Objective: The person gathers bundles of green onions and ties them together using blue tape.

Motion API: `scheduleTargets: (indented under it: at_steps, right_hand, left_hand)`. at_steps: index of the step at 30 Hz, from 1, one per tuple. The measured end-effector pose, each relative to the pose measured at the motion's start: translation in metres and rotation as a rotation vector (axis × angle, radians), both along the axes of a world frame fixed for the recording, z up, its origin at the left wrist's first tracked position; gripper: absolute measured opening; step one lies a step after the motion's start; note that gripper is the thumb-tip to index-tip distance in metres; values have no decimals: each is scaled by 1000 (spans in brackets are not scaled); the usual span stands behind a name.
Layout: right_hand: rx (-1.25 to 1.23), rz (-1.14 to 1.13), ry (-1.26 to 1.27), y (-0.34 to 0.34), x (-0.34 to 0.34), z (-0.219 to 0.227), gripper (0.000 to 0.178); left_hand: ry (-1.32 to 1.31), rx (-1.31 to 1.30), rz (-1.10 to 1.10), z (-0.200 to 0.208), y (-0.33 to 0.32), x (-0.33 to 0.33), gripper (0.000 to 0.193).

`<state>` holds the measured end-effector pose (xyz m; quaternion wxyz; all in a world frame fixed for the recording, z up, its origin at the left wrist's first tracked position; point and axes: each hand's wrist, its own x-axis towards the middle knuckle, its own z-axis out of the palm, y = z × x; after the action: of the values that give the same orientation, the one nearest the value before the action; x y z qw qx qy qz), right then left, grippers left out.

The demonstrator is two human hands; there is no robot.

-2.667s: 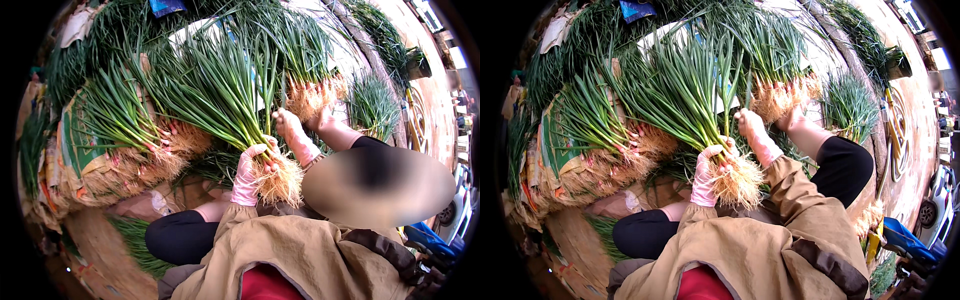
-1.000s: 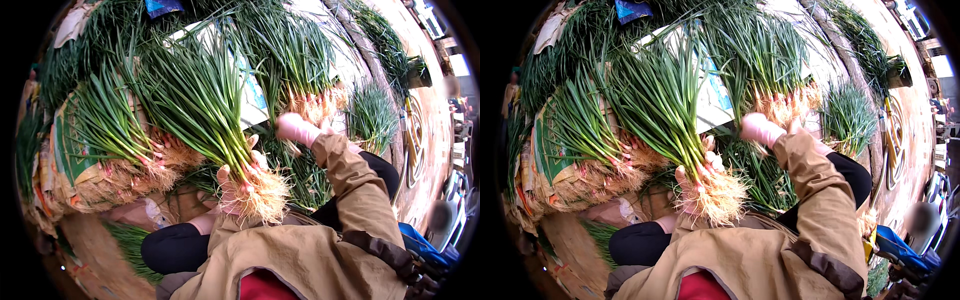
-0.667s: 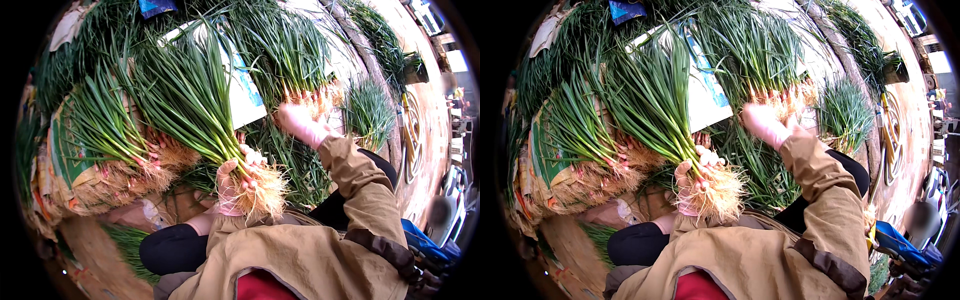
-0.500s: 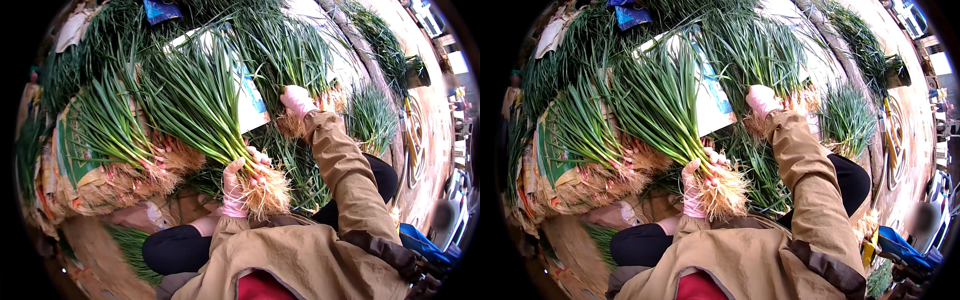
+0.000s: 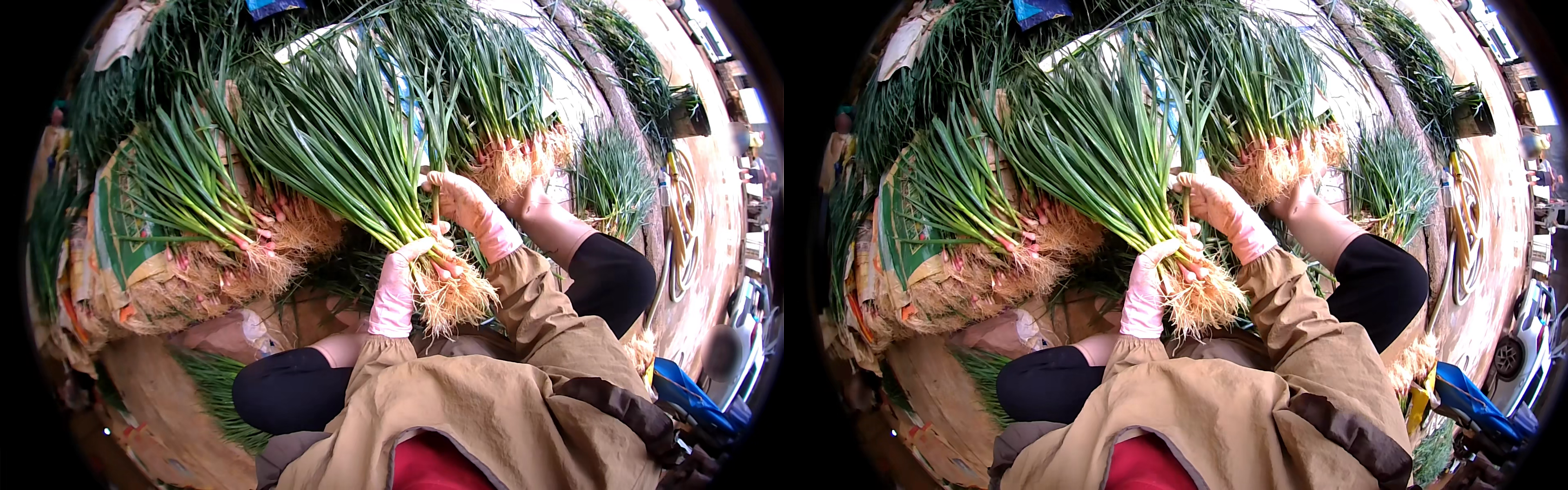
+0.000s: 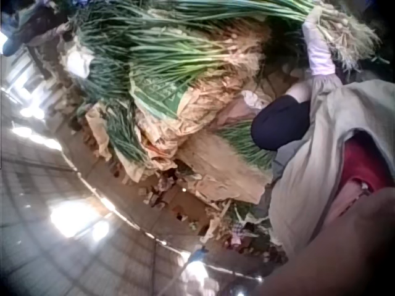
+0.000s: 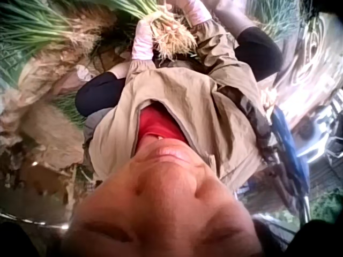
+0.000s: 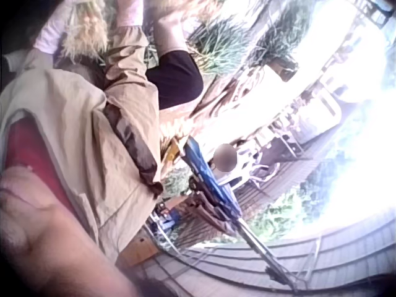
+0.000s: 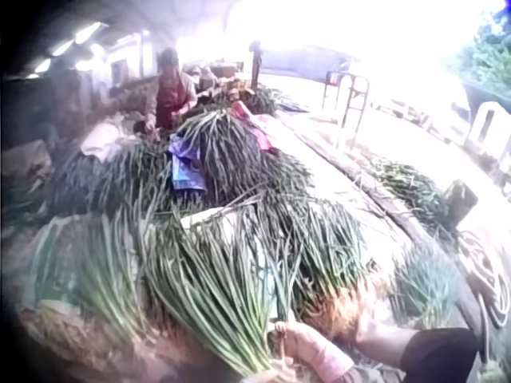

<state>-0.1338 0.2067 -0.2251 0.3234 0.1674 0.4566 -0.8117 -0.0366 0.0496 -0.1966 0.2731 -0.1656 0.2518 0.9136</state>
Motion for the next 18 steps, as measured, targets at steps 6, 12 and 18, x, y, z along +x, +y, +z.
scheduleTargets:
  at_steps: [6, 12, 18]
  right_hand:
    - [979, 49, 641, -18, 23, -11, 25]
    - [698, -183, 234, 32, 0, -51, 34]
    - [1267, 1321, 607, 57, 52, -45, 45]
  left_hand:
    - [-38, -164, 13, -1, -4, 4, 30]
    - [-28, 302, 2, 5, 2, 6, 30]
    - [-45, 252, 75, 18, -11, 8, 35]
